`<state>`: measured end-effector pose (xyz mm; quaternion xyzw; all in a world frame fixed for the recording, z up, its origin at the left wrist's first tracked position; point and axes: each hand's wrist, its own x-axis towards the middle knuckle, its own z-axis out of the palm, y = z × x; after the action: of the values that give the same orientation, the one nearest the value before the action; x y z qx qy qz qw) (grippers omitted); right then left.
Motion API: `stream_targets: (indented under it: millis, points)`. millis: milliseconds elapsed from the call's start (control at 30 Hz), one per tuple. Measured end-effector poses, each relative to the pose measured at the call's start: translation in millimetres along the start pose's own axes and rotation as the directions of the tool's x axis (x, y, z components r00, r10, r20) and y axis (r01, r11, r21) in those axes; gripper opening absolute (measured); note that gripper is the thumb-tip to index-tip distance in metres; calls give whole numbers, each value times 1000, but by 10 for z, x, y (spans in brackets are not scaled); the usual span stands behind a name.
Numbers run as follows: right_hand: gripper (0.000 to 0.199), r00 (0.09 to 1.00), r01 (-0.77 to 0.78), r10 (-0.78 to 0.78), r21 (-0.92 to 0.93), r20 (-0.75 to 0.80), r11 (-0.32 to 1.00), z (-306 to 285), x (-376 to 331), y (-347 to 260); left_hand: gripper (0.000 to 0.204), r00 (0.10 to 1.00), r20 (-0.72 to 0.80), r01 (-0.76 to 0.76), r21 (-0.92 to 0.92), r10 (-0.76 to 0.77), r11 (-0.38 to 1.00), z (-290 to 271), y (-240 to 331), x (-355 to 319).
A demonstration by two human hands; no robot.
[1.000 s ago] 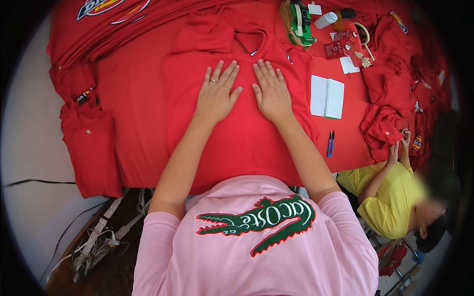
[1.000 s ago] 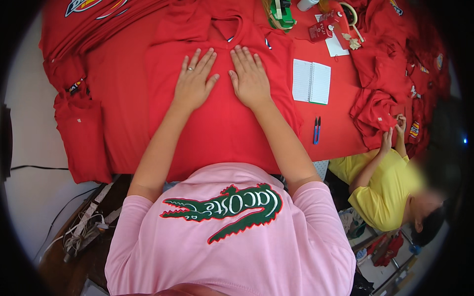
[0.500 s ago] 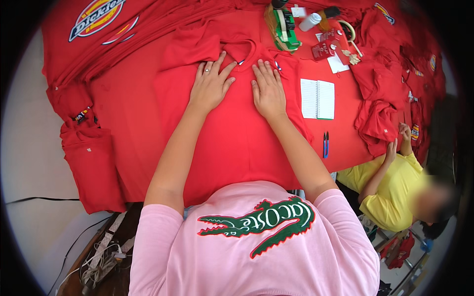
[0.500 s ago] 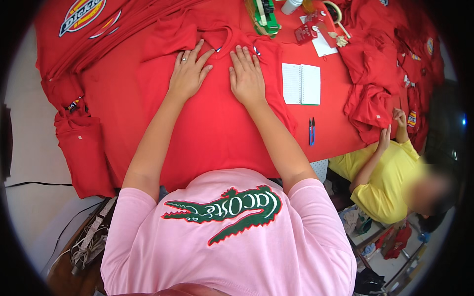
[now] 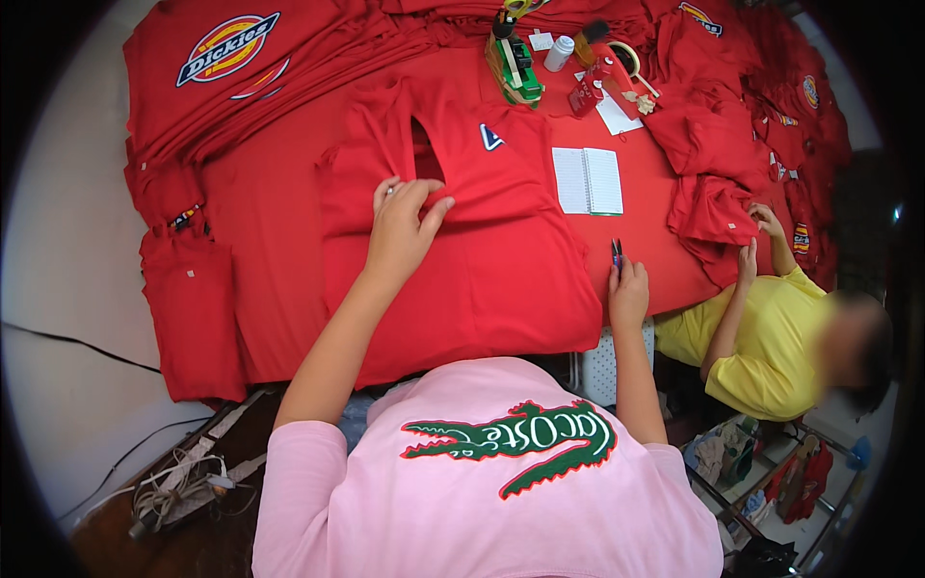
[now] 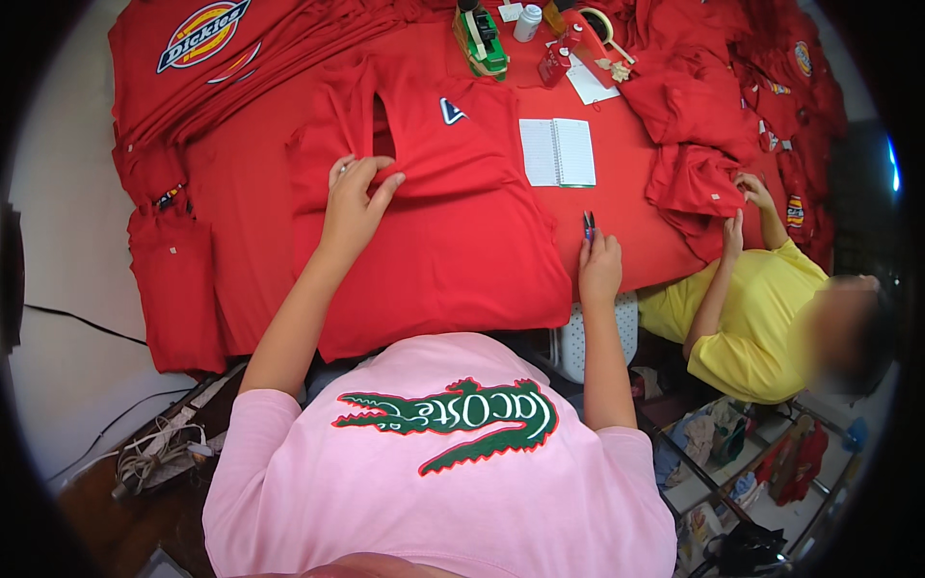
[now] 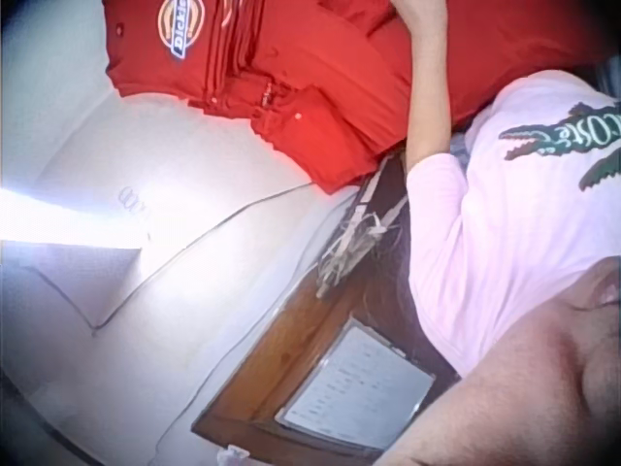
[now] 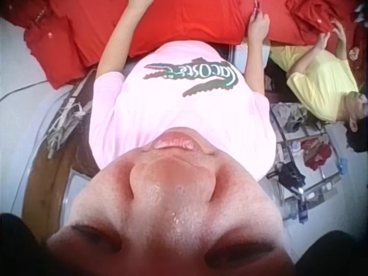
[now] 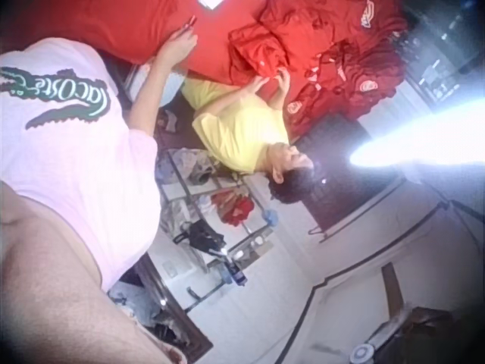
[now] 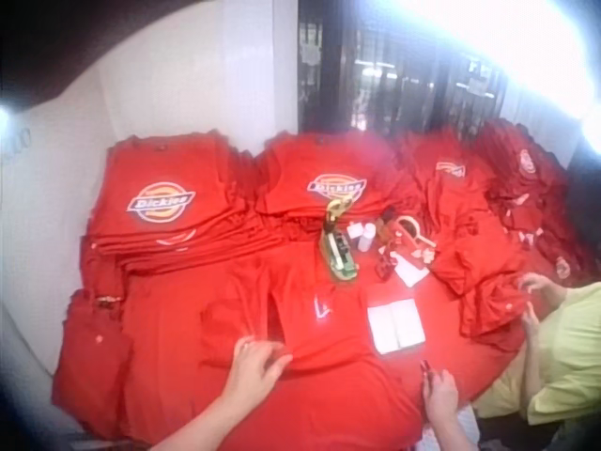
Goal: The person folds red t-shirts at a workstation, using a small blue tool to tuck in the collar area of each shirt, and stacks them on a table.
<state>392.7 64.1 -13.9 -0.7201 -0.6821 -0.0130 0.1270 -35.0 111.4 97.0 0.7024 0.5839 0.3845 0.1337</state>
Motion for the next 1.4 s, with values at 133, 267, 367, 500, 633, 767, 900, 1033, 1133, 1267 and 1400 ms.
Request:
stream_targets:
  millis: [133, 267, 367, 500, 633, 767, 900, 1033, 1133, 1267, 1400]
  points:
    - [19, 1000, 23, -23, 34, -20, 999, -67, 149, -34, 21, 996, -84, 5, -42, -9, 999, -233, 475, -415]
    - [19, 944, -318, 221, 861, 246, 397, -255, 348, -461, 20, 990, -101, 86, -124, -99, 989, -377, 798, -728]
    - [24, 905, -342, -216, 929, 365, 138, -927, 384, -1376, 19, 987, -76, 131, -148, -144, 980, -469, 900, -916]
    - [26, 749, 292, -661, 912, -32, 288, -1596, 296, -2340, 17, 992, -77, 94, -119, -104, 988, -560, 991, -1036]
    - [26, 631, 465, -773, 834, -75, 299, -1697, 257, -2525, 15, 991, -98, 76, -97, -86, 992, -635, 1058, -1124]
    - [22, 577, 548, -813, 775, -78, 315, -1723, 186, -2559, 14, 988, -79, 122, -116, -132, 986, -666, 1099, -1225]
    - [18, 530, 440, -847, 869, -49, 225, -1667, 84, -2412, 17, 965, -43, 232, -309, -257, 922, -633, 1004, -1312]
    - [24, 445, 213, -874, 924, 197, 317, -1617, -34, -2087, 21, 950, 28, 288, -462, -311, 839, -636, 914, -1334]
    - [33, 601, 221, -757, 858, 255, 464, -1694, -100, -2067, 21, 943, 70, 316, -495, -326, 809, -623, 920, -1329]
    - [40, 786, 192, -606, 883, 123, 427, -1716, -90, -2218, 20, 943, 88, 317, -531, -320, 786, -582, 924, -1294]
    - [37, 883, 237, -463, 777, 78, 583, -1426, 14, -2080, 19, 964, 76, 261, -457, -255, 850, -583, 720, -1120]
